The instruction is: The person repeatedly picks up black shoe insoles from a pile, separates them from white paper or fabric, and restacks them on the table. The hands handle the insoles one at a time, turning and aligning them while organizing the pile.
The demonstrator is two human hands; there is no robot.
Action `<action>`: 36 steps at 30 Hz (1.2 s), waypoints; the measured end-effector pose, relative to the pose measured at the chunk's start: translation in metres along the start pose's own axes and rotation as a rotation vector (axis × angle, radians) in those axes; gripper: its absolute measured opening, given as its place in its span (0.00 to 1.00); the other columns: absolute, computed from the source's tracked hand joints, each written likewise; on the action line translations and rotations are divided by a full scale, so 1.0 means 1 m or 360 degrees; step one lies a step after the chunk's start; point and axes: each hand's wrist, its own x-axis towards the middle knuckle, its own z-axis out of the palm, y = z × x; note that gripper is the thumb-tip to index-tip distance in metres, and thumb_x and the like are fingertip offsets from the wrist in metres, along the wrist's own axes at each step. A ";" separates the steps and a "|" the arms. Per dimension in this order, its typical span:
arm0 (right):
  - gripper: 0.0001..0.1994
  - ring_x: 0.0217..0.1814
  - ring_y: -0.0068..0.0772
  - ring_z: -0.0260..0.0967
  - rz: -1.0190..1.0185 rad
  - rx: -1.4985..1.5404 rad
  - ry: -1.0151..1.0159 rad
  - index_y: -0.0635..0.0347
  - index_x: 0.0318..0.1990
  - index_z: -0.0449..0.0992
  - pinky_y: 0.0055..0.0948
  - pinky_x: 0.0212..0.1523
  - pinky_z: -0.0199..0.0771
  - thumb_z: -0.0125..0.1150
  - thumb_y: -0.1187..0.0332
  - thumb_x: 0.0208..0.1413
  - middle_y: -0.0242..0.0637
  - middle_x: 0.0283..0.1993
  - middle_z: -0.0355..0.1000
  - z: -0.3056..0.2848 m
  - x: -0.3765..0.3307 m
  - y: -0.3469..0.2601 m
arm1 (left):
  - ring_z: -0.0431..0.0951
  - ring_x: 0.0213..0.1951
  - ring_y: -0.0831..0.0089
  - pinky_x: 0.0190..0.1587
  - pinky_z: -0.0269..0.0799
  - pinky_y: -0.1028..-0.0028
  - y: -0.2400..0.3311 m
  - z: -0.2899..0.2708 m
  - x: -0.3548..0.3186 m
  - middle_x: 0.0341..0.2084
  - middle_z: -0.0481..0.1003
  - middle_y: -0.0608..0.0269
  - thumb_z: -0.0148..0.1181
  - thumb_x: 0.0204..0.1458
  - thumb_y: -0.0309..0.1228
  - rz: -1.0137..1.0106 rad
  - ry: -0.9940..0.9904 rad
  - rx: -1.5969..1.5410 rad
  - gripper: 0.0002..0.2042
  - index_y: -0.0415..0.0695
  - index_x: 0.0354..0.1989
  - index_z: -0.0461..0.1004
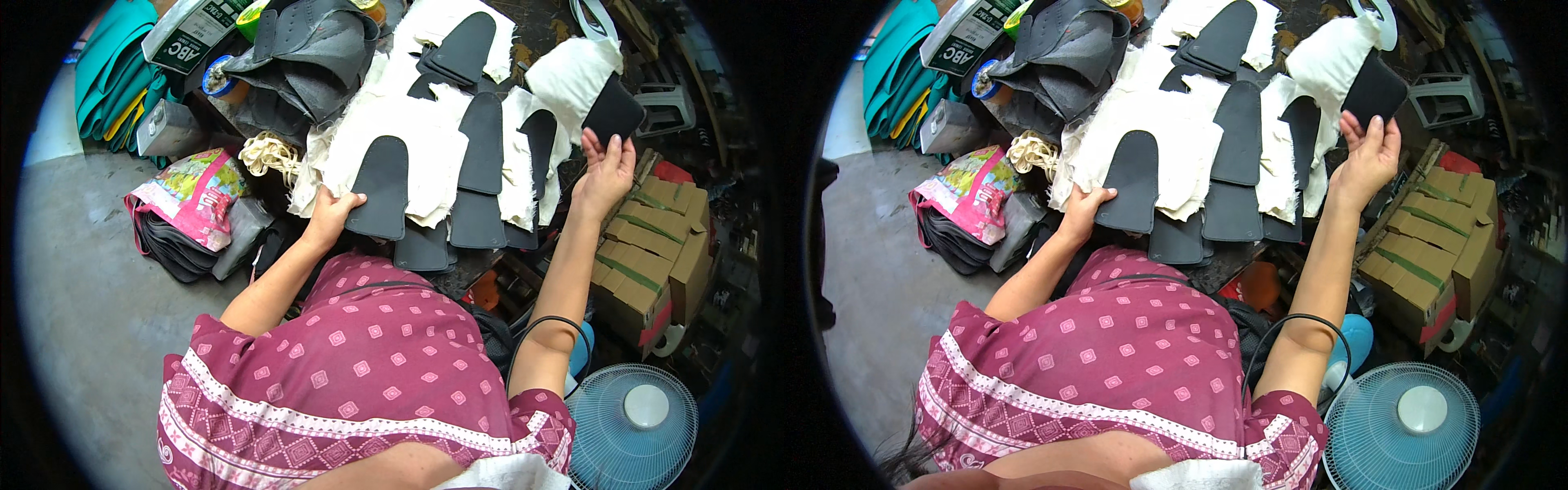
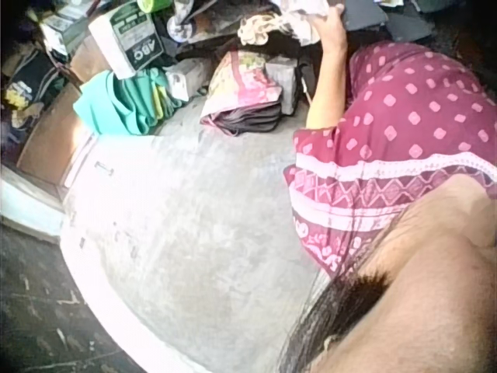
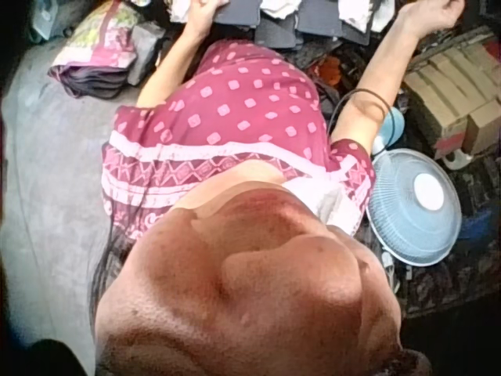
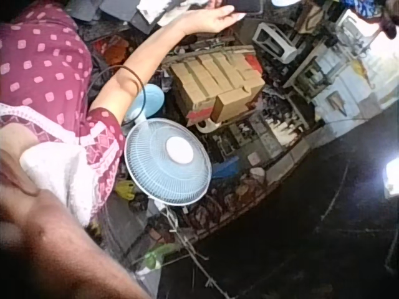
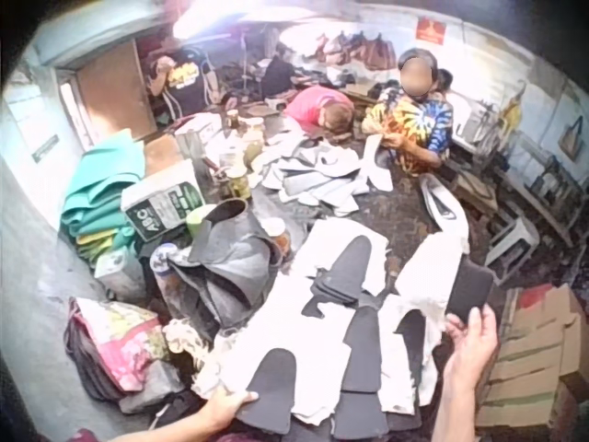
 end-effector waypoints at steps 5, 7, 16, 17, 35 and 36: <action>0.14 0.42 0.40 0.79 -0.0360 -0.0119 0.0112 0.71 0.56 0.69 0.32 0.46 0.82 0.52 0.75 0.65 0.45 0.45 0.74 0.029 0.026 0.015 | 0.77 0.29 0.76 0.35 0.75 0.74 0.002 0.003 -0.001 0.28 0.77 0.62 0.59 0.48 0.24 0.0019 0.0001 -0.0019 0.12 0.31 0.40 0.73; 0.15 0.45 0.33 0.78 -0.0647 -0.0514 -0.0113 0.67 0.56 0.73 0.28 0.49 0.79 0.55 0.75 0.63 0.41 0.47 0.76 0.035 0.028 0.036 | 0.77 0.28 0.76 0.34 0.75 0.74 0.003 0.002 -0.002 0.28 0.77 0.61 0.59 0.48 0.24 0.0069 0.0011 0.0010 0.11 0.32 0.39 0.74; 0.10 0.62 0.42 0.67 -0.0736 -0.2048 -0.1023 0.47 0.41 0.84 0.38 0.63 0.63 0.62 0.69 0.53 0.32 0.52 0.78 0.008 0.006 0.125 | 0.77 0.38 0.72 0.44 0.74 0.72 0.000 -0.003 0.000 0.38 0.76 0.60 0.59 0.47 0.23 -0.0229 0.0038 0.0090 0.21 0.34 0.52 0.69; 0.09 0.62 0.42 0.66 -0.0774 -0.2090 -0.1030 0.47 0.40 0.84 0.39 0.64 0.62 0.62 0.69 0.52 0.32 0.52 0.77 0.004 0.005 0.124 | 0.77 0.35 0.73 0.41 0.74 0.73 -0.001 -0.002 -0.001 0.35 0.77 0.60 0.60 0.47 0.24 -0.0111 0.0016 0.0040 0.17 0.33 0.47 0.71; 0.14 0.73 0.48 0.53 -0.0643 -0.1883 -0.0977 0.45 0.49 0.81 0.43 0.70 0.55 0.61 0.66 0.56 0.36 0.69 0.62 -0.033 -0.007 0.091 | 0.73 0.51 0.68 0.56 0.66 0.71 0.045 0.018 -0.036 0.51 0.73 0.57 0.59 0.48 0.20 0.0296 -0.0004 0.0150 0.26 0.33 0.59 0.66; 0.14 0.72 0.50 0.55 -0.0747 -0.1847 -0.0962 0.47 0.49 0.81 0.40 0.69 0.56 0.61 0.67 0.56 0.39 0.67 0.64 -0.034 -0.010 0.084 | 0.71 0.55 0.67 0.59 0.63 0.71 0.053 0.015 -0.038 0.54 0.71 0.56 0.59 0.48 0.19 0.0476 -0.0010 0.0215 0.27 0.34 0.60 0.65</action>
